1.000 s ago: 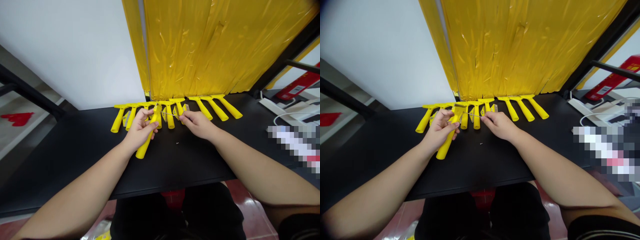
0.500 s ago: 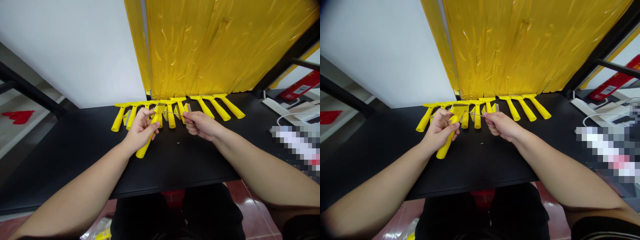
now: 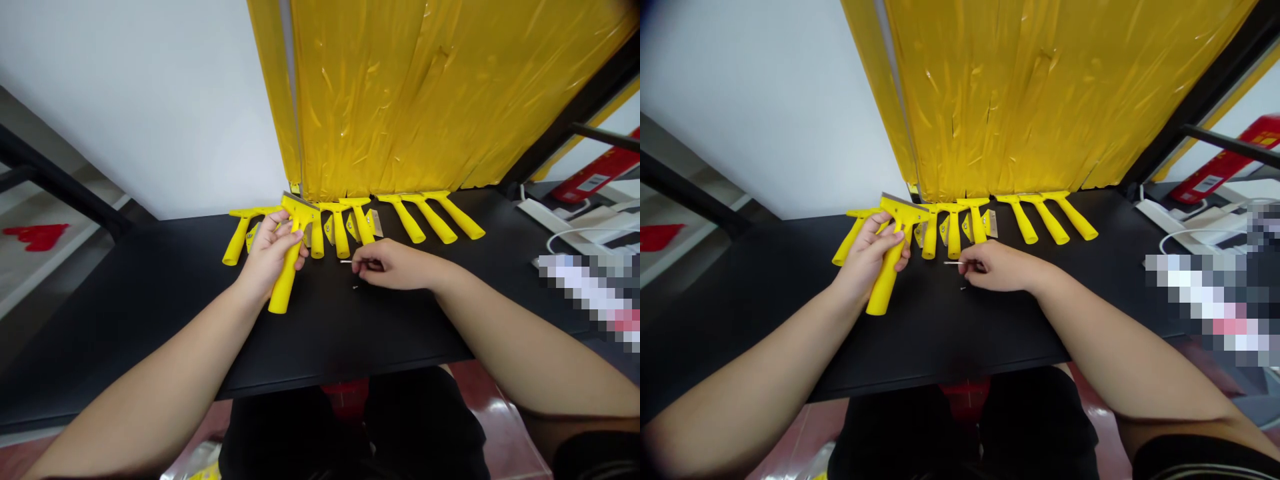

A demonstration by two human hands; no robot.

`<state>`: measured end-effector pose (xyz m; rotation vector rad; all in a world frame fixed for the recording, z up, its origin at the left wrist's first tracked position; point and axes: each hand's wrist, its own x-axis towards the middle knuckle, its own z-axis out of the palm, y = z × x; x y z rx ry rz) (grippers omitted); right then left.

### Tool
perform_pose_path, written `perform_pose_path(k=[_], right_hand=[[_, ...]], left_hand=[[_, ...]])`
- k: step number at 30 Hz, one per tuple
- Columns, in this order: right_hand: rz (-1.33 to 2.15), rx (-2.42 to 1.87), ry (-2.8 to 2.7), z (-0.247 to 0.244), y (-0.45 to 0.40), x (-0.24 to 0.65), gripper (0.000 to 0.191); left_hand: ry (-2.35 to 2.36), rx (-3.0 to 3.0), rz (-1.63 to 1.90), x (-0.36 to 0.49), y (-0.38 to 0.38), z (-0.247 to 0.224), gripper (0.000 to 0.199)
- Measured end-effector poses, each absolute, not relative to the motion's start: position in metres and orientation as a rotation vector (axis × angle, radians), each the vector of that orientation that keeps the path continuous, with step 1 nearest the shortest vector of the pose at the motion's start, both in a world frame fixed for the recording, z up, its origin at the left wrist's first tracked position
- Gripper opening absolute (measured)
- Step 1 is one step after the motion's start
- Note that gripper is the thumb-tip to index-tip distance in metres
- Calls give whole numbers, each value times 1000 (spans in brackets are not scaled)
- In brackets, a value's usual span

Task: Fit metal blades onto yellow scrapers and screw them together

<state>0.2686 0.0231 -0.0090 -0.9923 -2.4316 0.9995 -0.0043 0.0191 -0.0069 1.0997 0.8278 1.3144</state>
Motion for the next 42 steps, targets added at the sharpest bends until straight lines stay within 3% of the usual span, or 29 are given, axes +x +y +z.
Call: perform_pose_path(k=[3, 6, 14, 20, 24, 37, 42], right_hand=[[907, -897, -2635, -8, 17, 261, 20], [860, -819, -2715, -9, 14, 255, 11], [710, -947, -2763, -8, 8, 252, 13], [736, -820, -2395, -5, 13, 259, 5], [660, -858, -2140, -9, 18, 259, 10], [765, -815, -2064, -12, 17, 246, 9], [999, -866, -1990, -17, 20, 247, 28]], left_hand=[[837, 1015, 1287, -5, 22, -8, 51], [837, 963, 1240, -6, 21, -8, 51], [826, 853, 1092, -9, 26, -9, 50], [835, 781, 852, -8, 26, -16, 46], [778, 816, 628, -4, 18, -17, 42], [707, 986, 469, 1, 0, -11, 43], [706, 1032, 446, 2, 1, -15, 39]])
